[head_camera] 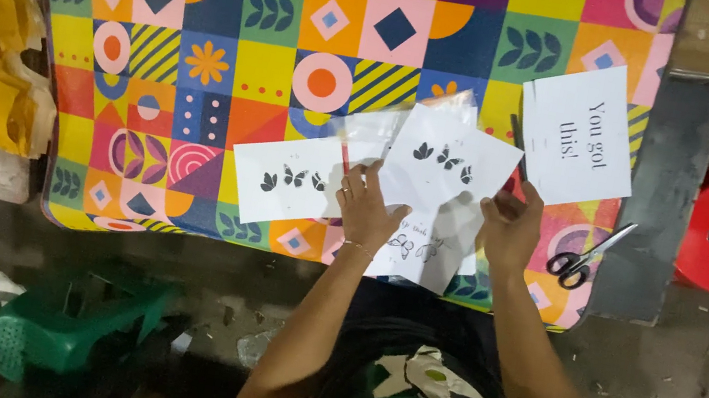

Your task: Cutting out printed designs from paper using scissors and organizing the cutouts on a table.

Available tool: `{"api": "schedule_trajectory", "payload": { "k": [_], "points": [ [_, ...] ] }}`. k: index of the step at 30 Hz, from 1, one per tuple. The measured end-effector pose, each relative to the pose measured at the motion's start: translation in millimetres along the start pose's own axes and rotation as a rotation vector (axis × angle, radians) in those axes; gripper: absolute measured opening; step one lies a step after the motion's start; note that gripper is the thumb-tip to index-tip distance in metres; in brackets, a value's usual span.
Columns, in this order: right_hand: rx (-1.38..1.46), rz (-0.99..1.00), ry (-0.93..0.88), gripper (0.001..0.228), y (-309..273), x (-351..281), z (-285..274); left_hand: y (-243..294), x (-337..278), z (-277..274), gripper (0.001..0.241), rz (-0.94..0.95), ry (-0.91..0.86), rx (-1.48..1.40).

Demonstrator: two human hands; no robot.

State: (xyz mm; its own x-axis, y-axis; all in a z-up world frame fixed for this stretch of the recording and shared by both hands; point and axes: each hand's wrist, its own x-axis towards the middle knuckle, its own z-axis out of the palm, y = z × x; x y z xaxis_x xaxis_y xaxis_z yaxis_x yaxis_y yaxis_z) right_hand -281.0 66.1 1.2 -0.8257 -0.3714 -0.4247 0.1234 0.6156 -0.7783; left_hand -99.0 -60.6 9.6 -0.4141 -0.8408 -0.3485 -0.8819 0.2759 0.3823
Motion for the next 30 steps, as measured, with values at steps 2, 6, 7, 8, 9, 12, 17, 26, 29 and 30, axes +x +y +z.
{"api": "schedule_trajectory", "payload": {
  "k": [2, 6, 7, 8, 9, 12, 17, 26, 29, 30],
  "points": [
    [-0.128, 0.062, -0.049, 0.067, 23, 23, -4, 0, -2, 7, 0.087, 0.011, -0.001, -0.013],
    [-0.293, 0.105, -0.178, 0.041, 59, 50, 1, -4, -3, 20, 0.067, 0.082, 0.061, -0.049],
    [-0.292, 0.103, -0.184, 0.041, 51, 42, -11, -3, -13, 23, 0.067, 0.077, 0.064, -0.047],
    [-0.146, 0.108, -0.168, 0.035, 43, 35, -22, -1, -23, 25, 0.057, 0.129, 0.244, -0.094],
    [0.0, 0.113, -0.152, 0.03, 34, 28, -32, 2, -32, 27, 0.057, 0.182, 0.425, -0.139],
    [0.479, 0.307, -0.173, 0.021, -10, -2, -53, 44, -109, 5, 0.034, 0.473, -0.053, -0.384],
    [0.604, 0.417, -0.174, 0.021, 13, -16, -55, 59, -136, 51, 0.051, 0.347, -0.68, -0.919],
    [0.283, 0.408, -0.261, 0.029, 53, -15, -78, 60, -107, 85, 0.029, -0.77, -0.182, -1.596],
    [-0.307, 0.158, -0.41, 0.05, 34, -5, -122, 72, -103, 53, 0.022, -0.824, -0.071, -1.6],
    [-0.606, 0.032, -0.437, 0.06, 18, -2, -139, 80, -102, 31, 0.022, -0.836, -0.046, -1.594]
  ]
}}
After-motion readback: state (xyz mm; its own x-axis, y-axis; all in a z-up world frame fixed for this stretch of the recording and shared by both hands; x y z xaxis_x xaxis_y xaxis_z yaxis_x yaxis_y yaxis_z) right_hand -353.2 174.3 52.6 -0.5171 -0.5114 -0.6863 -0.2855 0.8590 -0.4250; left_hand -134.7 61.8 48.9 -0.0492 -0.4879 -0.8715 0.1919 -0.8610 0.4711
